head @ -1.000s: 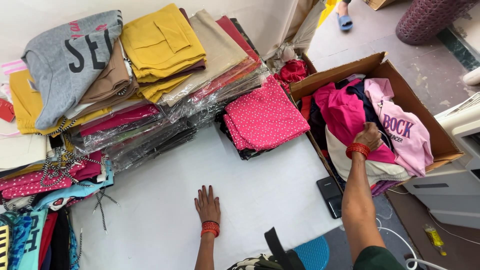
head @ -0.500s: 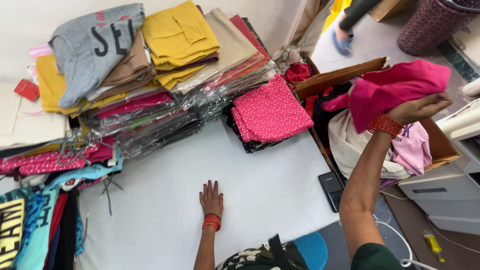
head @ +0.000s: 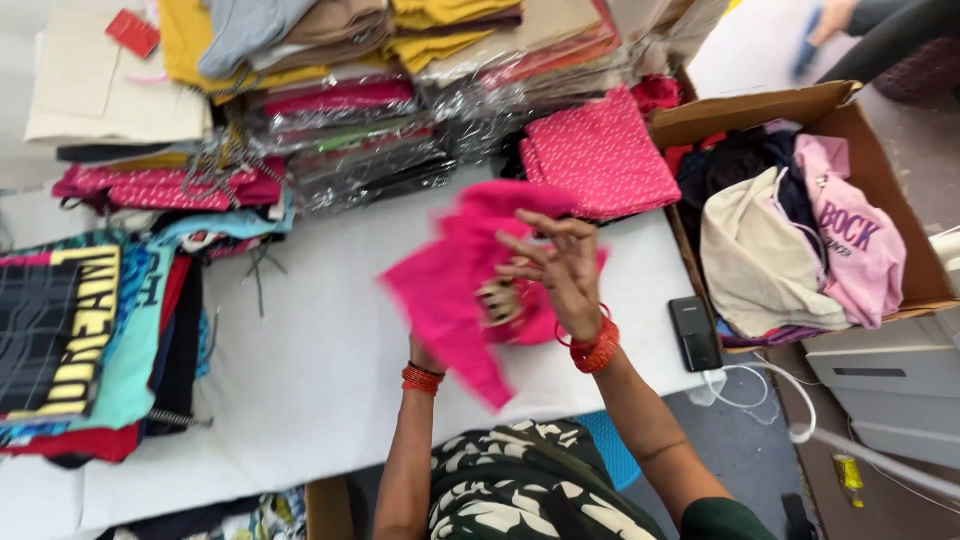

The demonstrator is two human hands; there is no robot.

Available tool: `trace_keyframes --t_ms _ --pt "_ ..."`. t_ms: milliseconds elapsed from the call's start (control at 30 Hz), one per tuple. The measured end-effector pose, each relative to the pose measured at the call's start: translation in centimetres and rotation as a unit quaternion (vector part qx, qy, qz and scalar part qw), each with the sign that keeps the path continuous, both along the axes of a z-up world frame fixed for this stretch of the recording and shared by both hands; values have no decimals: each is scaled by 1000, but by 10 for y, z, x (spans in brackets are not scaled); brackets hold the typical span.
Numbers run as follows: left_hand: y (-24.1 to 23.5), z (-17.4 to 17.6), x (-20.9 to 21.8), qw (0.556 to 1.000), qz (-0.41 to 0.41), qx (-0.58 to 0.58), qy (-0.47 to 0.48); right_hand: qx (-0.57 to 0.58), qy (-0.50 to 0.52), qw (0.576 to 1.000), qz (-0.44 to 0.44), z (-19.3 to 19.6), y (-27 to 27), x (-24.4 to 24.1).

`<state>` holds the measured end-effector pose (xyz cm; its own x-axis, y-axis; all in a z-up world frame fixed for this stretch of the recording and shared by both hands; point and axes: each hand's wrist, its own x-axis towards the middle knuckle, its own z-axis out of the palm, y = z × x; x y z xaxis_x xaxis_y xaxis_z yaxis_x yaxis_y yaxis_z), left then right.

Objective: The person folds a camouflage-patterned garment and places it on a stack. They then unfold, smooth, and fold a pink polka-dotted long-sleeved shirt, followed by a solid pink t-shirt, placing each folded item on a pile.

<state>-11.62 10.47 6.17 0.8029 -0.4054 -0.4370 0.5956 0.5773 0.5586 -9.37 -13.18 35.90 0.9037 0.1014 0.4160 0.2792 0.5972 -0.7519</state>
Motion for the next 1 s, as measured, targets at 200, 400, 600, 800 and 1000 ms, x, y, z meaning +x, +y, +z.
trace_keyframes --t_ms 200,400,600,800,1000 --pt "75 -37 -45 964 213 17 155 -247 108 952 -142 -172 -11 24" --pt "143 -138 -101 921 302 38 243 -749 -21 639 -177 -301 -42 -36" --pt "174 -137 -90 906 193 377 14 -757 206 593 -182 -380 -66 -87" --pt "134 -18 -38 713 65 628 -304 -791 224 545 -166 -383 -46 -102" --pt "82 -16 32 578 -105 709 -390 -835 210 498 -99 -338 -45 -85"
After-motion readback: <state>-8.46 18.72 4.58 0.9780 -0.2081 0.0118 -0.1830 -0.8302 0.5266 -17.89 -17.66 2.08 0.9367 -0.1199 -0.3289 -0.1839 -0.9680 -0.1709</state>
